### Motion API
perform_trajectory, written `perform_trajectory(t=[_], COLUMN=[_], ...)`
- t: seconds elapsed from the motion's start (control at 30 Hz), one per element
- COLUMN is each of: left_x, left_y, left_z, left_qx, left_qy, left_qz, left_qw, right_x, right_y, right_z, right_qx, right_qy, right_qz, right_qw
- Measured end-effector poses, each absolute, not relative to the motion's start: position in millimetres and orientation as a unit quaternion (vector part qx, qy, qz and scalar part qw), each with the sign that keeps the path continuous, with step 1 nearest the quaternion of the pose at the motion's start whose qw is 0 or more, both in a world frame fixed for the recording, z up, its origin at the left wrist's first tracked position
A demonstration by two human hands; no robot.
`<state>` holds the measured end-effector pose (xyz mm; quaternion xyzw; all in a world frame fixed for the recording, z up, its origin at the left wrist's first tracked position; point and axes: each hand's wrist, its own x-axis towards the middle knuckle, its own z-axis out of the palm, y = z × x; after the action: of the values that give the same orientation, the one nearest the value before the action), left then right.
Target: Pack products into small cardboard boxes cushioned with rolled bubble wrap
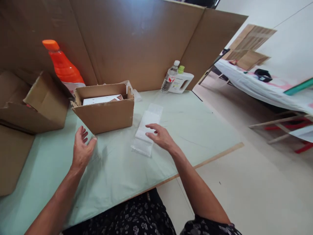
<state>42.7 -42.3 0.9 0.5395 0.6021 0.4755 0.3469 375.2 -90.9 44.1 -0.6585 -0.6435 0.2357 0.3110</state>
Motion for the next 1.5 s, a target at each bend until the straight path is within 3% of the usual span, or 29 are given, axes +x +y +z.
perform_trajectory(t=[0.1, 0.23, 0.4, 0.57, 0.67, 0.77, 0.87, 1.03, 1.23, 1.3, 1.4, 1.43, 1.5], left_x=[43, 66, 98, 105, 113, 121, 115, 61, -11, -24, -20, -11, 17], left_y=[-85, -123, -141, -145, -144, -146, -150, -149, -127, -125, -131, -134, -140], left_z=[2, -2, 5, 26, 28, 22, 20, 30, 28, 28, 34, 36, 34], left_qx=[0.573, 0.69, 0.728, 0.527, 0.35, 0.309, 0.316, 0.312, 0.382, 0.455, 0.601, 0.659, 0.778], left_qy=[0.605, 0.504, 0.434, 0.421, 0.395, 0.408, 0.436, 0.51, 0.614, 0.674, 0.721, 0.687, 0.556], left_qz=[0.431, 0.38, 0.338, 0.335, 0.323, 0.313, 0.312, 0.338, 0.306, 0.282, 0.271, 0.276, 0.283], left_qw=[0.346, 0.355, 0.408, 0.658, 0.785, 0.8, 0.783, 0.727, 0.62, 0.509, 0.211, 0.134, 0.077], right_x=[363, 351, 373, 367, 332, 309, 325, 392, 394, 387, 387, 389, 394], right_y=[-104, -98, -112, -160, -190, -206, -199, -143, -95, -101, -114, -117, -120], right_z=[18, -5, 17, 48, 50, 44, 34, 13, -10, -14, -15, -15, -14], right_qx=[-0.693, -0.708, -0.704, -0.663, -0.571, -0.498, -0.56, -0.687, -0.685, -0.649, -0.606, -0.606, -0.61], right_qy=[-0.629, -0.593, -0.537, -0.536, -0.643, -0.717, -0.66, -0.616, -0.652, -0.701, -0.752, -0.754, -0.751], right_qz=[0.197, 0.175, 0.159, 0.183, 0.261, 0.316, 0.31, 0.203, 0.164, 0.157, 0.133, 0.128, 0.12], right_qw=[0.293, 0.34, 0.436, 0.49, 0.439, 0.372, 0.393, 0.328, 0.28, 0.25, 0.22, 0.221, 0.222])
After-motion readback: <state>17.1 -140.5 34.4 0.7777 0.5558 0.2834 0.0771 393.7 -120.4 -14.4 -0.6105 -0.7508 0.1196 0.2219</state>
